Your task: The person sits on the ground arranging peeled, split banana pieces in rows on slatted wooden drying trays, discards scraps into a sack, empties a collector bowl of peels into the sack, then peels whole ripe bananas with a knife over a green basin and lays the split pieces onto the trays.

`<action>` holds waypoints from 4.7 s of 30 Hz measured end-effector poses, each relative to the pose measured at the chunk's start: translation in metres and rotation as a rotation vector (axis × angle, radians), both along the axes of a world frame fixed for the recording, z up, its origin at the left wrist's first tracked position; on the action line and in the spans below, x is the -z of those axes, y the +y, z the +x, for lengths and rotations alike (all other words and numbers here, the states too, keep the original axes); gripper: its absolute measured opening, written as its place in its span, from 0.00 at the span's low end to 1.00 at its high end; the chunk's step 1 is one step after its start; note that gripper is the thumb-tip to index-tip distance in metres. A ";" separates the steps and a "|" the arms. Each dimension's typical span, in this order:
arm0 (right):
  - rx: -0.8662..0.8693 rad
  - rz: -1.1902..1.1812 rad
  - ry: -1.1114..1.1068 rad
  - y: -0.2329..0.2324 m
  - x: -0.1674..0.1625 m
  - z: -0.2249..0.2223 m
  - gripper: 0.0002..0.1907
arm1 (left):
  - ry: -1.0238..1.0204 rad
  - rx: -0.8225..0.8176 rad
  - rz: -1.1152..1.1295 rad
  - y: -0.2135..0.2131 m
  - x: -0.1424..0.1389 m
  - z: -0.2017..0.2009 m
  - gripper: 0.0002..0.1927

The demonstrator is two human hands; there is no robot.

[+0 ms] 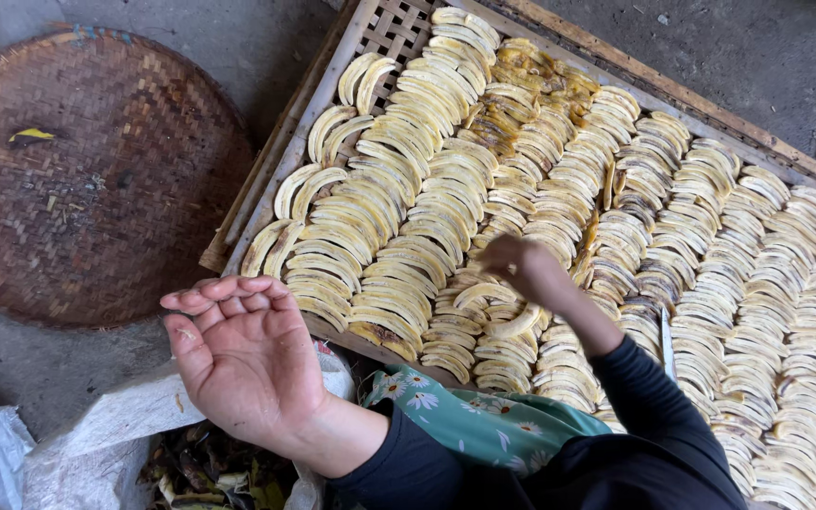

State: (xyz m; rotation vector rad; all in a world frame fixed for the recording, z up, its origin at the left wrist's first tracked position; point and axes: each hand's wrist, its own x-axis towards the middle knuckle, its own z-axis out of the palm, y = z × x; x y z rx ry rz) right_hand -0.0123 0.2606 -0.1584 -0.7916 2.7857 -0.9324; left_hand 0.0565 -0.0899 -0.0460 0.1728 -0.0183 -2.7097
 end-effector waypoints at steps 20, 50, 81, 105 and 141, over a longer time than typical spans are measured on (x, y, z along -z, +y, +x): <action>0.354 -0.183 0.091 -0.146 0.001 -0.277 0.09 | -0.016 -0.049 0.013 -0.001 -0.011 0.000 0.08; -0.002 0.267 -0.133 0.031 0.015 0.045 0.27 | -0.010 0.104 -0.052 -0.010 0.017 0.022 0.10; -0.116 -0.415 0.045 -0.135 -0.100 -0.106 0.08 | -0.694 0.317 -1.686 0.070 0.042 -0.106 0.11; 0.265 0.061 0.247 -0.225 -0.039 -0.175 0.16 | -0.918 -0.091 -1.602 0.002 0.055 -0.085 0.17; -0.083 -0.028 0.168 -0.260 -0.010 -0.125 0.12 | -0.941 -0.132 -1.629 0.008 0.037 -0.078 0.26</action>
